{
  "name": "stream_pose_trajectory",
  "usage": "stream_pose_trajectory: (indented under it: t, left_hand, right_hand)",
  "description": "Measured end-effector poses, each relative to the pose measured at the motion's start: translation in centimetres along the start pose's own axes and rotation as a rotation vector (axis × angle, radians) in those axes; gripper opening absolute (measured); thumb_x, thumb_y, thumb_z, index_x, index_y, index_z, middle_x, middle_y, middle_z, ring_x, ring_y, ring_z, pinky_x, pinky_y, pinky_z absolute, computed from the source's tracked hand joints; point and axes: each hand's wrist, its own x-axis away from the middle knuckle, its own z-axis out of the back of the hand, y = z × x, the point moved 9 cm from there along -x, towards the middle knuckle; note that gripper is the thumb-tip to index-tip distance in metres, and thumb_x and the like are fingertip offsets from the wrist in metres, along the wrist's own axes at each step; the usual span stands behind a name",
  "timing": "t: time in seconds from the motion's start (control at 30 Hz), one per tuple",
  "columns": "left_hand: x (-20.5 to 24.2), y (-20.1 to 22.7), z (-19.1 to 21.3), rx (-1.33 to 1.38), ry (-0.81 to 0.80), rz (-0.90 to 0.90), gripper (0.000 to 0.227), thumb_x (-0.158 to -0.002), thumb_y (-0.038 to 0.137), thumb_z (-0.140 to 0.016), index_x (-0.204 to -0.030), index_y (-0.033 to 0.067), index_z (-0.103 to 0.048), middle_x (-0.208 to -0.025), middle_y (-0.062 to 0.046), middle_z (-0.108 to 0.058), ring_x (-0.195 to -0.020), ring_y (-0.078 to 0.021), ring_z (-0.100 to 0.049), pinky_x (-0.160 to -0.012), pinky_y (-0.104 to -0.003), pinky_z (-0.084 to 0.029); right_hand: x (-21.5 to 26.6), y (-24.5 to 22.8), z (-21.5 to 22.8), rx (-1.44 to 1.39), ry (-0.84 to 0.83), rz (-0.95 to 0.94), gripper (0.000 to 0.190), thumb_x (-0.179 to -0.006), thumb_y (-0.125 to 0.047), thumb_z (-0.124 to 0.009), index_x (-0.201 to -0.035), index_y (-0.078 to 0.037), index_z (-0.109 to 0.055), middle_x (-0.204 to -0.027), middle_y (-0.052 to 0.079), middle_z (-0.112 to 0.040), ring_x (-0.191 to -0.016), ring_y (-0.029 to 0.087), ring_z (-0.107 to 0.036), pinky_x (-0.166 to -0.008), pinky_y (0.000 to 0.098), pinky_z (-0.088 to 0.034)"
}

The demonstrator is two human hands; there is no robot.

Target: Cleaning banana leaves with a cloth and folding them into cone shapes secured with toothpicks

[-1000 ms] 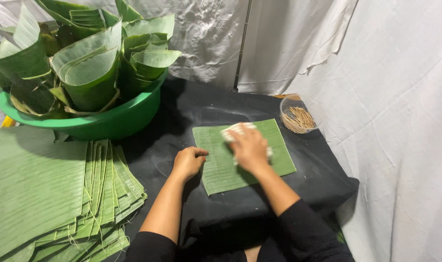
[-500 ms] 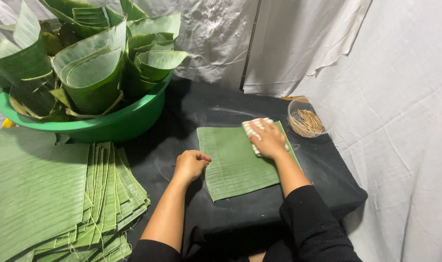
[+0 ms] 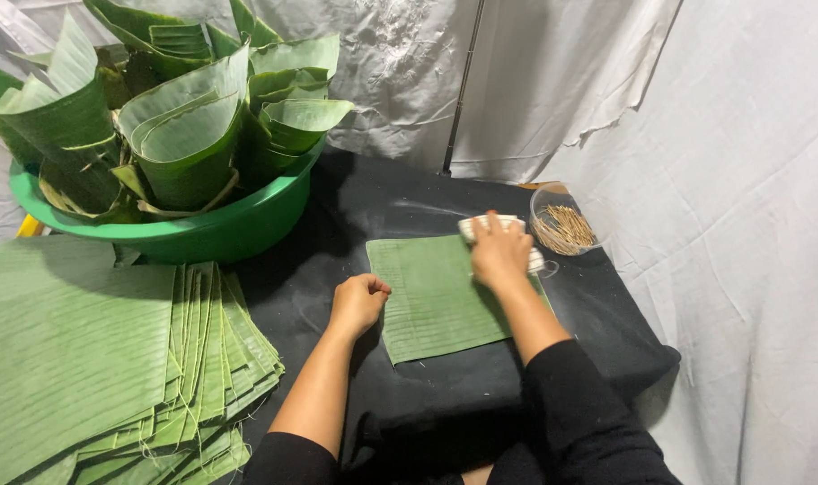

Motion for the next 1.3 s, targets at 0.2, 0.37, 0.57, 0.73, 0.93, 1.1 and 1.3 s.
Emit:
stream_pose_trajectory:
  t: [0.2, 0.37, 0.57, 0.73, 0.93, 1.1, 1.3]
  left_hand:
    - [-0.1, -0.2, 0.0, 0.019, -0.008, -0.002, 0.012, -0.082, 0.018, -0.075, -0.091, 0.0198, -0.082, -0.089, -0.006, -0.079, -0.103, -0.0318, -0.073, -0.088, -0.041, -0.058]
    - [0.2, 0.0, 0.3, 0.034, -0.016, 0.007, 0.012, -0.083, 0.016, -0.073, -0.092, 0.0180, -0.082, -0.089, -0.007, -0.080, -0.103, -0.0325, -0.073, -0.088, -0.041, -0.058]
    - [0.6, 0.2, 0.6, 0.056, -0.027, 0.042, 0.013, -0.083, 0.015, -0.075, -0.092, 0.0200, -0.083, -0.089, -0.005, -0.080, -0.103, -0.0307, -0.073, -0.089, -0.039, -0.058]
    - [0.3, -0.2, 0.3, 0.077, -0.011, 0.038, 0.013, -0.082, 0.014, -0.075, -0.090, 0.0202, -0.083, -0.086, -0.005, -0.080, -0.100, -0.0306, -0.074, -0.088, -0.039, -0.058]
    - [-0.4, -0.4, 0.5, 0.038, -0.006, 0.026, 0.011, -0.082, 0.016, -0.075, -0.088, 0.0216, -0.083, -0.087, -0.006, -0.079, -0.100, -0.0308, -0.074, -0.088, -0.039, -0.059]
    - [-0.3, -0.7, 0.1, 0.016, -0.031, 0.039, 0.012, -0.081, 0.018, -0.075, -0.089, 0.0221, -0.083, -0.089, -0.006, -0.079, -0.103, -0.0305, -0.073, -0.089, -0.039, -0.058]
    - [0.4, -0.3, 0.6, 0.073, -0.023, 0.064, 0.014, -0.080, 0.016, -0.075, -0.091, 0.0203, -0.084, -0.087, -0.007, -0.079, -0.101, -0.0299, -0.073, -0.087, -0.038, -0.059]
  right_hand:
    - [4.7, -10.0, -2.8, -0.264, -0.176, 0.293, 0.057, -0.098, -0.048, -0.050, -0.154, -0.041, -0.043, -0.164, 0.006, -0.037, -0.138, 0.045, -0.041, -0.106, 0.0591, -0.040]
    - [3.6, -6.8, -2.7, -0.373, -0.224, 0.221, 0.061, -0.099, -0.057, -0.050, -0.157, -0.046, -0.036, -0.169, 0.006, -0.025, -0.150, 0.048, -0.023, -0.116, 0.0678, -0.021]
    - [0.4, 1.9, -5.5, -0.306, -0.203, -0.007, 0.059, -0.098, -0.057, -0.049, -0.155, -0.051, -0.037, -0.170, 0.000, -0.024, -0.152, 0.042, -0.021, -0.116, 0.0664, -0.020]
    - [0.1, 5.7, -6.5, -0.295, -0.187, -0.087, 0.059, -0.097, -0.054, -0.048, -0.155, -0.053, -0.036, -0.170, -0.002, -0.022, -0.152, 0.039, -0.022, -0.116, 0.0617, -0.021]
    - [-0.1, 4.7, -4.8, -0.211, 0.075, -0.069, 0.049, -0.096, -0.031, -0.047, -0.142, -0.046, -0.055, -0.161, -0.005, -0.039, -0.132, 0.035, -0.042, -0.099, 0.0531, -0.040]
    - [5.6, -4.8, -1.5, -0.280, -0.032, 0.279, 0.054, -0.095, -0.023, -0.051, -0.147, -0.038, -0.054, -0.160, 0.007, -0.042, -0.127, 0.044, -0.046, -0.097, 0.0603, -0.043]
    - [10.9, -6.5, -1.8, -0.254, -0.264, 0.302, 0.059, -0.097, -0.051, -0.050, -0.155, -0.049, -0.037, -0.167, 0.005, -0.023, -0.137, 0.044, -0.038, -0.103, 0.0547, -0.037]
